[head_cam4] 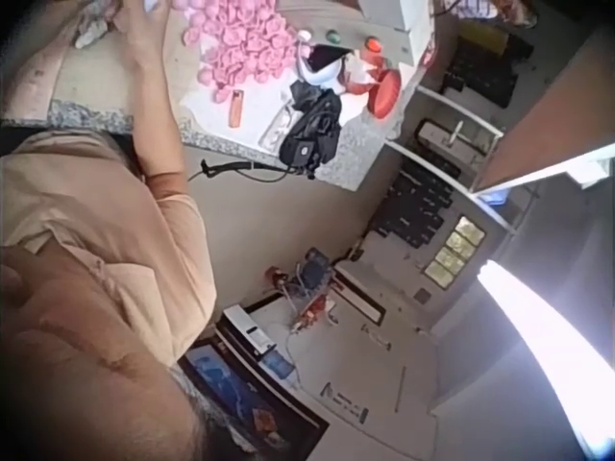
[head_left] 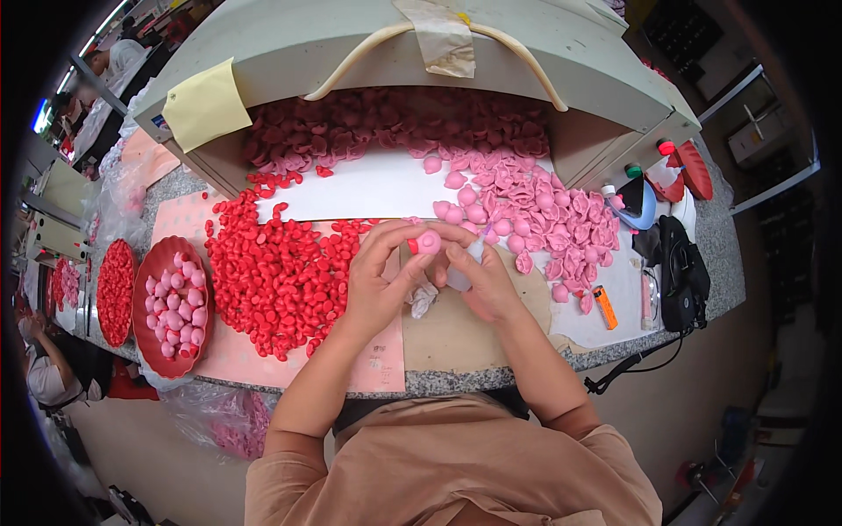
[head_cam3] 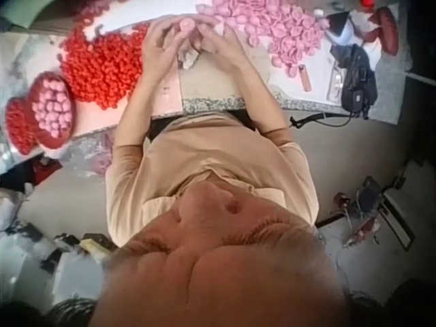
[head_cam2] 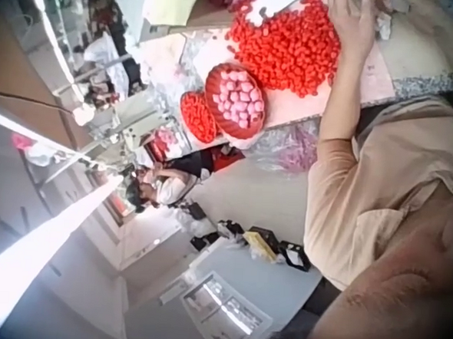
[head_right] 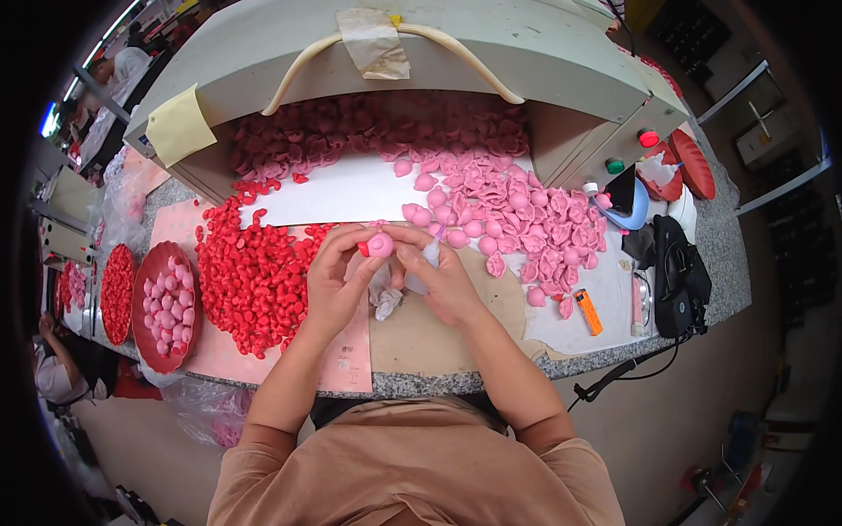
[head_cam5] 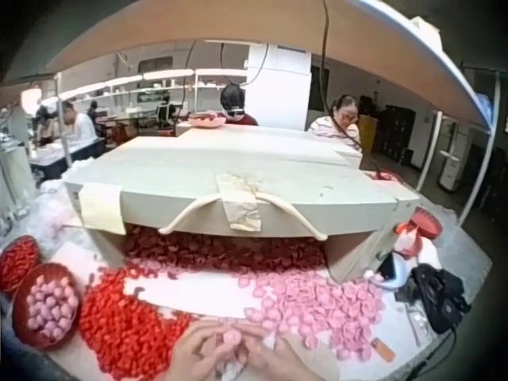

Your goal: Manually assembling small pink and white plastic toy components at a factory workbench.

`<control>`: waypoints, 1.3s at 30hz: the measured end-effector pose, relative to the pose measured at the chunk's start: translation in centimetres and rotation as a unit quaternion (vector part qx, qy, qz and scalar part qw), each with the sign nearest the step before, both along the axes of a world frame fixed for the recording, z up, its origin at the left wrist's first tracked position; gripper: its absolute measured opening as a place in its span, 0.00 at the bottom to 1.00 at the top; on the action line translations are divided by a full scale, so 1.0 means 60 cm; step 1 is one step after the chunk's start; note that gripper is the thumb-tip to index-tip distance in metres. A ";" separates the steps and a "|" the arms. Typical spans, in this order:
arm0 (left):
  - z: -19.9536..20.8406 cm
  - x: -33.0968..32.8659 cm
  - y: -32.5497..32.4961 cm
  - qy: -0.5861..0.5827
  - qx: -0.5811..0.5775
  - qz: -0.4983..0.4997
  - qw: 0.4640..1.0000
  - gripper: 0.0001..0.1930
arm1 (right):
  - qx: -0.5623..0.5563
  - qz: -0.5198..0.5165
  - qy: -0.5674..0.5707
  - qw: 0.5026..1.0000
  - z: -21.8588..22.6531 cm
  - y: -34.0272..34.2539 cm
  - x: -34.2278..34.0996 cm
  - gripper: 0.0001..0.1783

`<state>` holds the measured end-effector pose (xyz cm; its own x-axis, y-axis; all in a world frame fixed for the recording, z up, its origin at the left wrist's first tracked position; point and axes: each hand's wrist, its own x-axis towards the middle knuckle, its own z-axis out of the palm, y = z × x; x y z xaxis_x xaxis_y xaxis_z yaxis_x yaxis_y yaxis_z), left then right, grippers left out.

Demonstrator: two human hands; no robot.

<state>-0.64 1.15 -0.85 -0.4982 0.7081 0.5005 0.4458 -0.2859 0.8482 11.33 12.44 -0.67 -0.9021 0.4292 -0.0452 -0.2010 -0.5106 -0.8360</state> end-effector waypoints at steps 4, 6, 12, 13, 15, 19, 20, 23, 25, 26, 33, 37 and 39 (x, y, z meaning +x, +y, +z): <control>0.009 -0.003 -0.002 -0.141 0.040 -0.001 0.989 0.16 | 0.016 -0.037 -0.021 0.999 0.004 -0.006 -0.001 0.19; 0.012 -0.009 -0.010 -0.156 0.055 0.012 0.986 0.16 | 0.020 -0.063 -0.021 0.998 -0.003 -0.003 -0.001 0.19; 0.058 -0.057 -0.069 0.028 -0.035 0.161 0.986 0.17 | 0.161 -0.147 -0.048 0.975 -0.011 -0.001 0.017 0.23; 0.067 -0.074 -0.093 0.075 -0.046 0.231 0.969 0.17 | 0.184 -0.152 -0.049 0.970 0.001 -0.007 0.020 0.23; 0.079 -0.102 -0.136 0.084 -0.095 0.338 0.933 0.18 | 0.221 -0.172 -0.056 0.958 0.001 -0.003 0.031 0.24; 0.034 -0.212 -0.324 0.196 -0.210 0.482 0.828 0.19 | 0.241 -0.166 -0.025 0.956 0.016 -0.012 0.025 0.25; 0.036 -0.220 -0.357 0.203 -0.221 0.502 0.811 0.19 | 0.231 -0.163 -0.041 0.958 0.021 -0.012 0.025 0.25; 0.034 -0.231 -0.398 0.265 -0.296 0.536 0.745 0.19 | 0.225 -0.191 -0.068 0.953 0.017 -0.005 0.020 0.26; 0.044 -0.217 -0.359 0.294 -0.268 0.531 0.748 0.18 | 0.231 -0.219 -0.070 0.945 0.017 -0.002 0.022 0.27; 0.058 -0.206 -0.337 0.291 -0.242 0.521 0.765 0.18 | 0.251 -0.219 -0.066 0.941 0.025 -0.002 0.021 0.27; 0.082 -0.173 -0.037 0.144 -0.182 0.141 0.962 0.18 | 0.268 -0.324 -0.022 0.907 -0.006 0.019 0.016 0.16; 0.023 -0.213 0.103 0.291 -0.204 0.136 0.925 0.19 | 0.299 -0.300 -0.002 0.906 -0.017 0.014 0.007 0.12; 0.000 -0.224 0.148 0.306 -0.227 0.176 0.907 0.16 | 0.318 -0.292 0.006 0.902 -0.029 0.014 0.001 0.12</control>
<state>-14.11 10.01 -0.82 -0.4605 0.7618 0.4557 0.8694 0.2833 0.4050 11.41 13.28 -2.42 -0.5122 0.7673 0.3859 -0.2917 0.2672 -0.9184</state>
